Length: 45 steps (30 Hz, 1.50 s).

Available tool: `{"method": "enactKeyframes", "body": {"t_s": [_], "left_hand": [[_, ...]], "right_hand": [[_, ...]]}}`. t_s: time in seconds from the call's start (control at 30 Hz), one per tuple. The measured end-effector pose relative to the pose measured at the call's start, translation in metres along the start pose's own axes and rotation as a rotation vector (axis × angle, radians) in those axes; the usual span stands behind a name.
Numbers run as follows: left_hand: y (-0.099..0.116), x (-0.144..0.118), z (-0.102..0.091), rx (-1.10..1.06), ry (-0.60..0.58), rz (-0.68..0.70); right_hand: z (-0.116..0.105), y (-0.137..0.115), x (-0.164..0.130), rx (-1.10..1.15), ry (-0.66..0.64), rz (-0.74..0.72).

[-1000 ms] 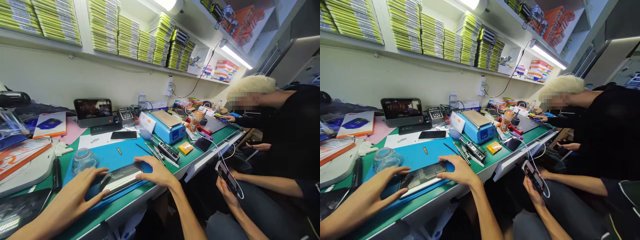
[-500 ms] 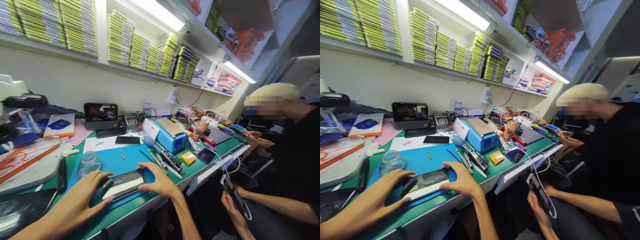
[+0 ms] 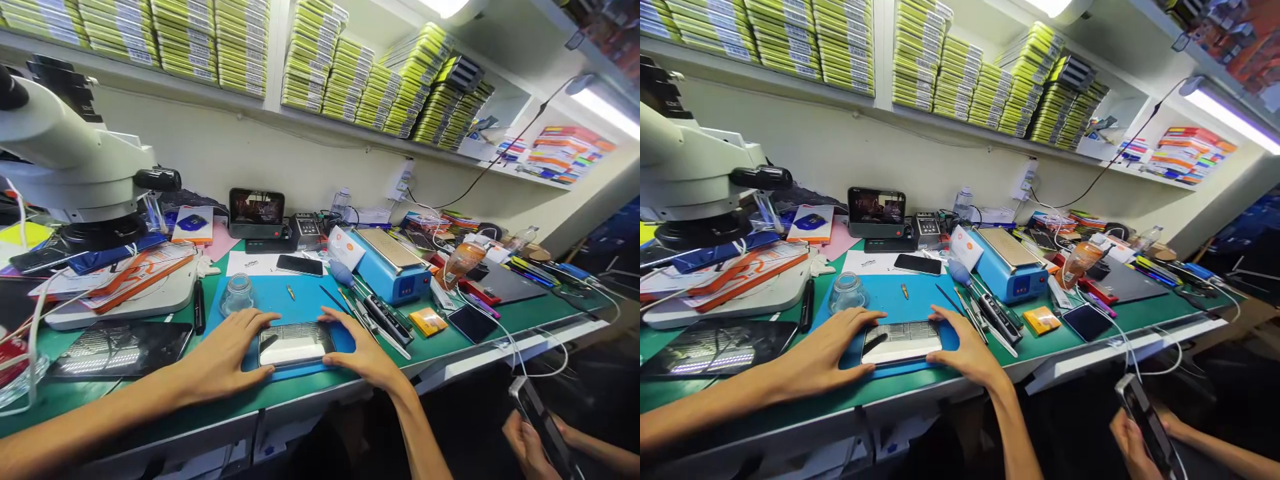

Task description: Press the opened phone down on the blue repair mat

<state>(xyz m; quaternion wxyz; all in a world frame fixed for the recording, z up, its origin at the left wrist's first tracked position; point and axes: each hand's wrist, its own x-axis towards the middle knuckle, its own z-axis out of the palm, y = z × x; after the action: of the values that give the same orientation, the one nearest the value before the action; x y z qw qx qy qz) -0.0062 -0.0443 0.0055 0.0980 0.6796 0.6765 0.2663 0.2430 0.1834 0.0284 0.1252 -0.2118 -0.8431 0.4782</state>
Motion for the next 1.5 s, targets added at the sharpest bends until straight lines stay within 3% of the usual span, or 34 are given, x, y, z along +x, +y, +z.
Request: {"method": "enactKeyframes", "body": {"t_s": [0.43, 0.63, 0.73, 0.83, 0.97, 1.07, 1.17, 1.27, 1.33, 1.4, 1.5], "left_hand": [[-0.002, -0.004, 0.009, 0.032, 0.046, -0.005], [-0.002, -0.001, 0.013, 0.204, 0.120, 0.095], [0.006, 0.002, 0.006, 0.260, 0.141, 0.147], [0.020, 0.009, -0.019, 0.340, 0.207, 0.198], [0.031, 0.036, -0.085, 0.483, 0.367, 0.111], [0.022, 0.065, -0.140, 0.551, 0.356, -0.012], [0.020, 0.082, -0.169, 0.586, 0.319, -0.066], [0.039, 0.072, -0.152, 0.620, 0.380, -0.023], [0.055, 0.052, -0.119, 0.600, 0.354, 0.065], [0.060, 0.029, -0.078, 0.535, 0.238, 0.163], [0.045, 0.008, -0.029, 0.422, 0.112, 0.206]], "right_hand": [[-0.001, -0.001, -0.004, 0.005, -0.027, -0.017], [-0.002, 0.001, -0.002, -0.004, -0.009, -0.018], [-0.003, 0.004, 0.000, -0.024, -0.017, -0.060], [-0.003, 0.005, 0.001, -0.022, -0.026, -0.087], [-0.003, 0.003, 0.000, 0.004, -0.016, -0.085], [-0.002, 0.000, 0.000, 0.009, -0.014, -0.092], [-0.002, -0.001, -0.001, 0.017, -0.018, -0.093], [-0.001, -0.001, -0.001, 0.036, -0.018, -0.099], [-0.001, 0.000, -0.001, 0.050, -0.011, -0.106], [0.000, 0.001, -0.001, 0.059, -0.003, -0.112], [-0.001, 0.002, -0.002, 0.062, -0.002, -0.115]]}}
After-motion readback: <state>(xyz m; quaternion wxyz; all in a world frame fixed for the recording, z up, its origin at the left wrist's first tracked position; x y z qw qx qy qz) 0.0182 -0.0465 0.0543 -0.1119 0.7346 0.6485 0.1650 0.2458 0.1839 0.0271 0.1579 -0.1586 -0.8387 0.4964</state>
